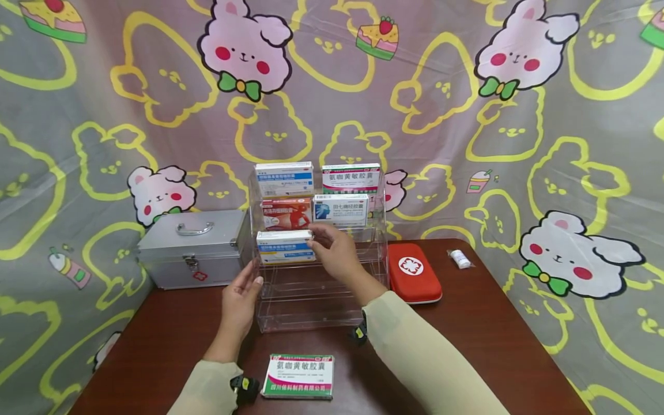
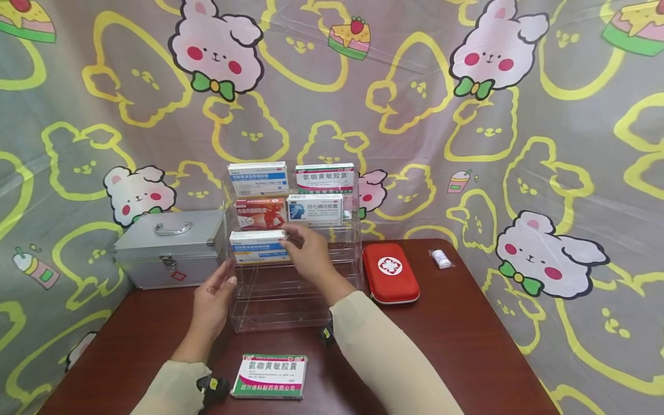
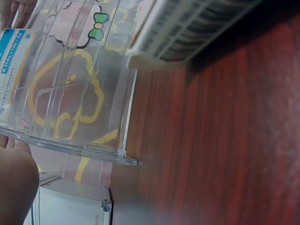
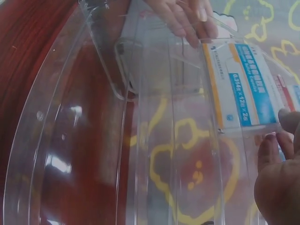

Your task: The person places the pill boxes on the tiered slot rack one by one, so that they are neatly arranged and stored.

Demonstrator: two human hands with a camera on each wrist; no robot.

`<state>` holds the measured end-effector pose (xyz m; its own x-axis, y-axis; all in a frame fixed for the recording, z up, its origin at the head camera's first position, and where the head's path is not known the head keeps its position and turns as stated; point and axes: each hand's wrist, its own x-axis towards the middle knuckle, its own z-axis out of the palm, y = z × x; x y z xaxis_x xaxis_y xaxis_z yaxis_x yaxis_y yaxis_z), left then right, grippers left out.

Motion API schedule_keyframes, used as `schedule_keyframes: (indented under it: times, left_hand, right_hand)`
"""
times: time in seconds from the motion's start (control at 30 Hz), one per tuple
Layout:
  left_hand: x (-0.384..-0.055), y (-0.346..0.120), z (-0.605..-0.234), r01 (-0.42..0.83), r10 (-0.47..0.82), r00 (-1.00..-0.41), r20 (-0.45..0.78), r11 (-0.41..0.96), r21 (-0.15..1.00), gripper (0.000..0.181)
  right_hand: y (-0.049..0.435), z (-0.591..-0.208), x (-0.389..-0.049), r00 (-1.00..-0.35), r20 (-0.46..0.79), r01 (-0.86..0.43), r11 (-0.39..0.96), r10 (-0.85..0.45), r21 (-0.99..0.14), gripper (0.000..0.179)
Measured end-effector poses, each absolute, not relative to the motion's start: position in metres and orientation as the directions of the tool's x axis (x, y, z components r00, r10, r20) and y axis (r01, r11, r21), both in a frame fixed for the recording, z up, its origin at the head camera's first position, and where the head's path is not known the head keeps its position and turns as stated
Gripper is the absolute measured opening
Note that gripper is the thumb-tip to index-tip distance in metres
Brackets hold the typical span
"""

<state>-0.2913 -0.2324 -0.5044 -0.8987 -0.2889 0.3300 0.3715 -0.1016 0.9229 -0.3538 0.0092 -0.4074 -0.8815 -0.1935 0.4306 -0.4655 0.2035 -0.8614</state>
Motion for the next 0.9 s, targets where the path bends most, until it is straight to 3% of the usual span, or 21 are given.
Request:
schedule_keyframes:
  times: [0.27, 0.63, 0.9]
  left_hand:
    - [-0.292, -0.233, -0.507, 0.389, -0.29, -0.891, 0.348, -0.095, 0.916, 0.055]
    - [-0.292, -0.231, -0.504, 0.391, -0.3, -0.889, 0.347, -0.102, 0.915, 0.054]
    - [-0.292, -0.232, -0.504, 0.36, -0.293, -0.9, 0.322, -0.086, 0.929, 0.055]
  right_hand:
    - [0.038, -0.411, -0.325, -0.858, 0.472, -0.513, 0.273, -0.202, -0.814, 0.049]
    - [0.084, -0.46, -0.262, -0.767, 0.373, -0.556, 0.253, -0.521, -0.791, 0.051]
    - [0.095, -0.495, -0.24, -0.675, 0.269, -0.632, 0.351, -0.687, -0.691, 0.056]
